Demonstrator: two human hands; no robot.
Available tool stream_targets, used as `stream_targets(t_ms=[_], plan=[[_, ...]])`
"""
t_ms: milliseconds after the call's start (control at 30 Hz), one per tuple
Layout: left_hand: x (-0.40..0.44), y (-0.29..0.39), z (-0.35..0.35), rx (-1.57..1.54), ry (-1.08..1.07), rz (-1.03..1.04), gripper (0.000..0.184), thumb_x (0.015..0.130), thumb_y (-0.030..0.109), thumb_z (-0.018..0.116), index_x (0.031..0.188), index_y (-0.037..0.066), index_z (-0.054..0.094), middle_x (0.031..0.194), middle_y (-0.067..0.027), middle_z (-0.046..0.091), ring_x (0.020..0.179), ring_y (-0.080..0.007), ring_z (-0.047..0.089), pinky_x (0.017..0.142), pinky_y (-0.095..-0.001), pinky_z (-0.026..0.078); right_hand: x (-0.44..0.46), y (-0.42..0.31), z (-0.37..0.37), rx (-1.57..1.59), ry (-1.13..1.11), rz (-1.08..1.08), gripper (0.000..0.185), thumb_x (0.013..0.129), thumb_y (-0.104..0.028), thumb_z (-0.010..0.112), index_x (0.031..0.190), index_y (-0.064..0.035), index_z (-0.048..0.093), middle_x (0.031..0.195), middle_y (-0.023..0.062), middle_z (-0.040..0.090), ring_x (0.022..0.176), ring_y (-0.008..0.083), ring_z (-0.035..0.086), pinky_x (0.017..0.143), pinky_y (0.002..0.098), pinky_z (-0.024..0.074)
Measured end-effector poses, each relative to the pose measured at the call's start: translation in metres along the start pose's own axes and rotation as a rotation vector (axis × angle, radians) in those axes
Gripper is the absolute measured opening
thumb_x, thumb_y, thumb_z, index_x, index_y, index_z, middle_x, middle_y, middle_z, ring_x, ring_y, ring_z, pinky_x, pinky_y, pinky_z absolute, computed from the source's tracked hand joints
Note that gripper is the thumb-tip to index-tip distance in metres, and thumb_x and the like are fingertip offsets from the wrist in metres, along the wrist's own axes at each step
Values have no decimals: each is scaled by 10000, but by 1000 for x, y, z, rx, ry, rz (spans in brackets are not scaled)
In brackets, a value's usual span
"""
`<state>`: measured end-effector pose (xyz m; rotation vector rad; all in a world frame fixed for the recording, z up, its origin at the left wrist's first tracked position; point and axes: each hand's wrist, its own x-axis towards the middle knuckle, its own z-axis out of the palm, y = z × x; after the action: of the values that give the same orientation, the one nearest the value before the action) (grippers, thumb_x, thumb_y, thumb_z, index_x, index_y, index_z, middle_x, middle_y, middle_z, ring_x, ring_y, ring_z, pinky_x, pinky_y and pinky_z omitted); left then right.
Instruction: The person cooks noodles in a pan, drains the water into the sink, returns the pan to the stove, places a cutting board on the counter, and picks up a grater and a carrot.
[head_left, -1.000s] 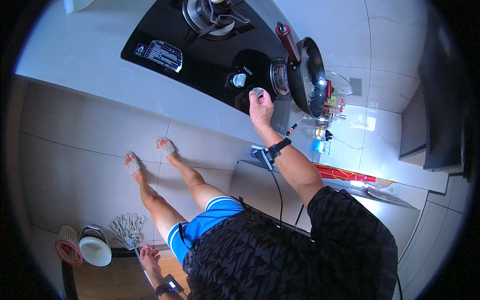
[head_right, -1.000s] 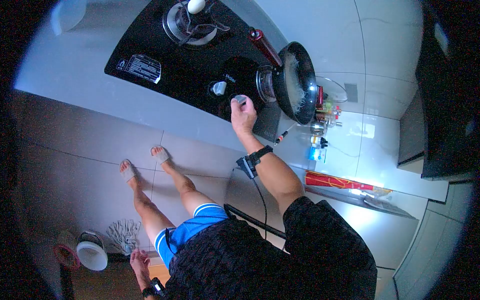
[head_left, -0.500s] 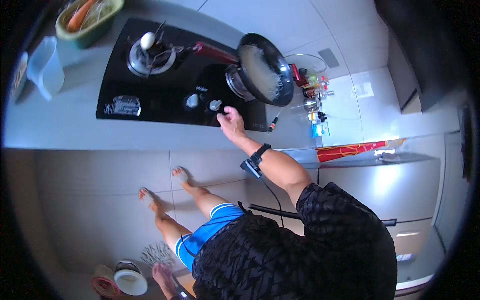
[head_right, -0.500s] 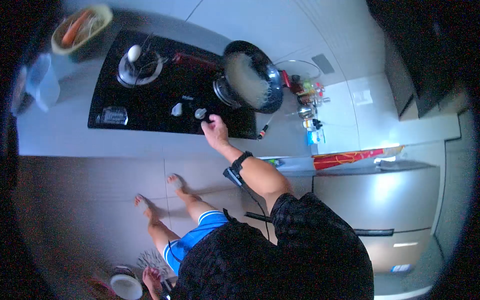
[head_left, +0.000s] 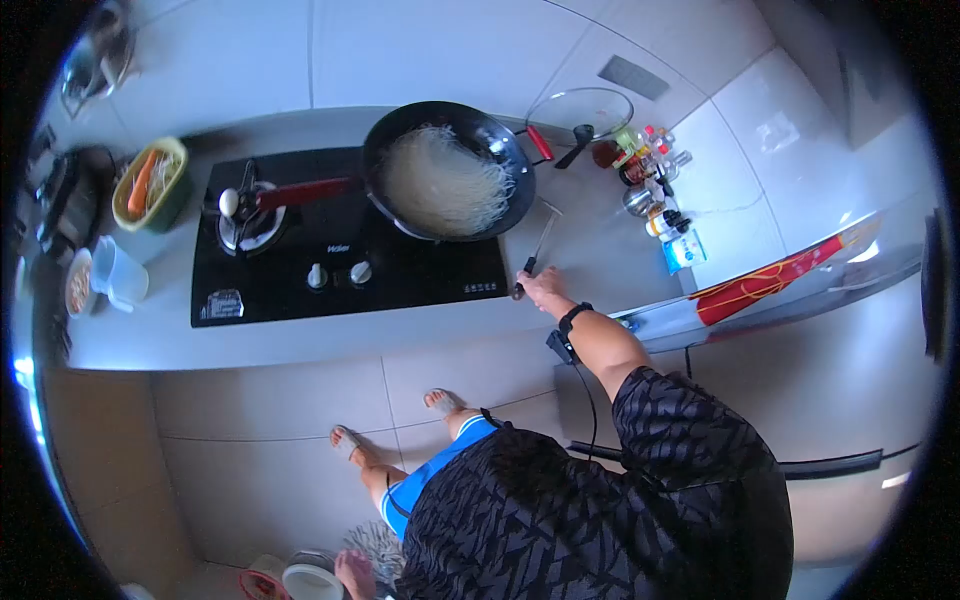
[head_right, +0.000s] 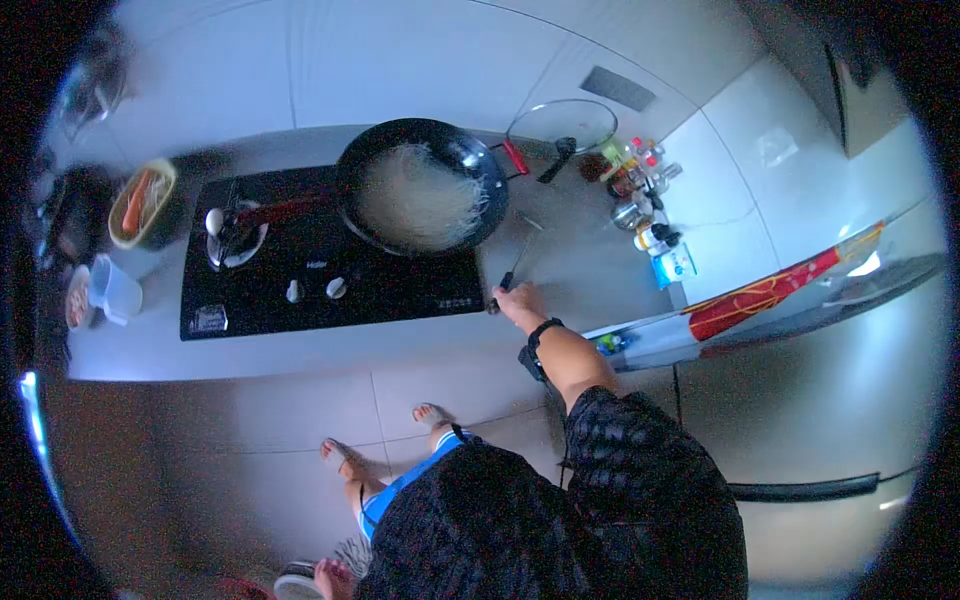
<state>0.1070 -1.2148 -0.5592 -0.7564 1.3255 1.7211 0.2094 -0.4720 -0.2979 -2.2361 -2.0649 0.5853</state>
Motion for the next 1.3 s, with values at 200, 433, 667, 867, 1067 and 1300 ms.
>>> stream_targets(t_ms=[200,433,667,867,1067,1300], plan=[[-59,-32,77,172,29,-56,183,936,194,579,1072,72,568,825,-57,636,657,-154,612,507,-280,457,52,37,-10,168,-113,-82,421,836,-398,606,765,9,686,693,170,692,581,296,686,645,390,577],[-86,-30,119,347,25,-61,191,936,195,579,1079,69,568,833,-60,638,663,-157,615,512,-282,461,111,115,-40,26,112,-117,369,870,-350,582,1023,-17,632,927,194,707,852,326,700,736,442,558],[-66,-2,141,501,-49,-58,199,936,195,579,1087,66,568,842,-64,641,668,-160,619,517,-284,465,65,149,-86,69,154,9,477,887,-393,593,1172,-10,591,1147,213,655,1075,383,637,895,491,521],[-47,15,174,600,-132,-78,205,937,196,579,1093,64,568,849,-67,643,673,-163,622,521,-286,468,51,163,-114,54,44,-115,446,890,-422,574,1106,-39,649,1124,191,671,1065,371,641,902,485,508],[-54,-4,228,683,-180,-97,212,937,197,579,1099,61,568,856,-70,645,678,-165,625,525,-287,471,85,139,-163,142,22,-201,397,877,-355,578,1058,-11,661,1049,212,689,1019,386,653,871,467,524],[-75,-79,374,742,-255,-123,220,937,198,579,1106,58,569,864,-73,647,683,-168,628,530,-289,475,264,134,-205,225,179,-237,437,884,-360,578,1088,24,622,1094,253,659,1049,392,635,899,459,512]])
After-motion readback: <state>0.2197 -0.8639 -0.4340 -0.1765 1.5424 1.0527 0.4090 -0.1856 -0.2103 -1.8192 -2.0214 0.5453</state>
